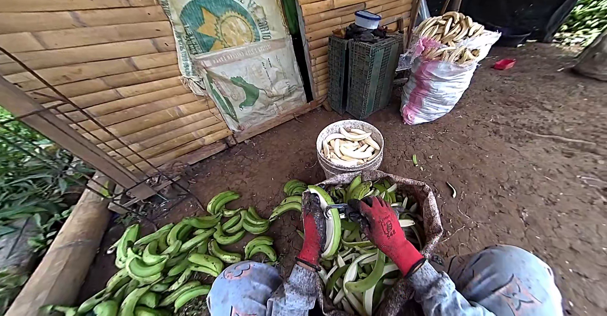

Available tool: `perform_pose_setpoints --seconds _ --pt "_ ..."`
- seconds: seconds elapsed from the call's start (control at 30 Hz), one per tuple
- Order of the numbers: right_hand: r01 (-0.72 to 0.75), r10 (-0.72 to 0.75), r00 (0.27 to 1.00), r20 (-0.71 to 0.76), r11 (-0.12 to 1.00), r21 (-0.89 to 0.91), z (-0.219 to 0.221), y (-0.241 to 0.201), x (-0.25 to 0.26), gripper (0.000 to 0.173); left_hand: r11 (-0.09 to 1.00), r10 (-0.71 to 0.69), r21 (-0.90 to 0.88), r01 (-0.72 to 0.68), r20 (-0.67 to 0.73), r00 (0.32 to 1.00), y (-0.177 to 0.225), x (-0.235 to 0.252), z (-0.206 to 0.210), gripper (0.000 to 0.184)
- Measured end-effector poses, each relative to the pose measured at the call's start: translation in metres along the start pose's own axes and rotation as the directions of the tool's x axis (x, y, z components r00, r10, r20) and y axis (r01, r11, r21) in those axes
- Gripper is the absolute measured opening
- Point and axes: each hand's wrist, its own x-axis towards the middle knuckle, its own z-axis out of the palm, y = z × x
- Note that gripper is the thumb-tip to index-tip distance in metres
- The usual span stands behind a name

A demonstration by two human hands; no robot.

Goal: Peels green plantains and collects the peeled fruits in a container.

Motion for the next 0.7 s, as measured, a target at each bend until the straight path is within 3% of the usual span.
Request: perform_pose_setpoints --seconds 0.07,0.17,0.23,0.3,0.37,0.43,0.5,0.57,0.6,0.67,0.7 --pt "0.012 -0.012 1.000 -0.019 0.999 -0.038 0.004 -0.003 0.001 0.039 1.000 -0.010 -0.007 0.010 -0.019 1.000 0.000 -0.001 -0.001 0.046" --pt "-0.079 0.081 0.993 0.087 0.997 -0.023 -0.005 -0.013 0.008 0.041 0.995 -0.010 0.100 0.009 0.012 1.000 0.003 -0.010 -0.001 0.045" --pt "-0.180 0.172 0.965 0.196 0.983 0.023 -0.016 -0.010 0.020 0.042 0.958 -0.053 0.288 -0.013 0.218 0.975 0.016 -0.030 -0.004 0.045" --pt "-0.273 0.256 0.921 0.293 0.962 0.017 -0.026 0.003 0.033 0.039 0.868 -0.123 0.480 -0.128 0.457 0.881 0.025 -0.040 -0.005 0.050" --pt "-0.370 0.364 0.874 0.322 0.928 -0.043 -0.030 0.017 0.038 0.038 0.836 -0.151 0.508 -0.208 0.577 0.803 0.020 -0.039 -0.003 0.051" --pt "-0.379 0.365 0.895 0.257 0.925 0.003 -0.030 0.023 0.032 0.040 0.972 -0.107 0.234 -0.007 0.472 0.875 0.014 -0.035 -0.003 0.045" --pt "-0.207 0.193 0.976 0.098 0.965 0.162 -0.019 0.016 0.013 0.040 0.952 -0.130 -0.227 0.205 0.309 0.942 0.007 -0.019 -0.005 0.046" --pt "0.097 -0.070 0.992 -0.105 0.955 0.281 -0.003 0.011 -0.006 0.036 0.735 -0.107 -0.616 0.283 0.308 0.945 0.011 -0.006 -0.013 0.049" --pt "0.233 -0.188 0.967 -0.173 0.928 0.291 0.002 0.010 -0.012 0.033 0.560 -0.111 -0.758 0.333 0.330 0.937 0.012 0.000 -0.016 0.056" --pt "0.377 -0.332 0.919 -0.213 0.896 0.232 0.003 0.008 -0.016 0.030 0.205 -0.112 -0.879 0.430 0.415 0.903 0.010 0.007 -0.022 0.065" --pt "0.399 -0.358 0.909 -0.214 0.897 0.193 0.001 0.007 -0.016 0.031 0.108 -0.105 -0.888 0.446 0.436 0.894 0.008 0.008 -0.023 0.064"
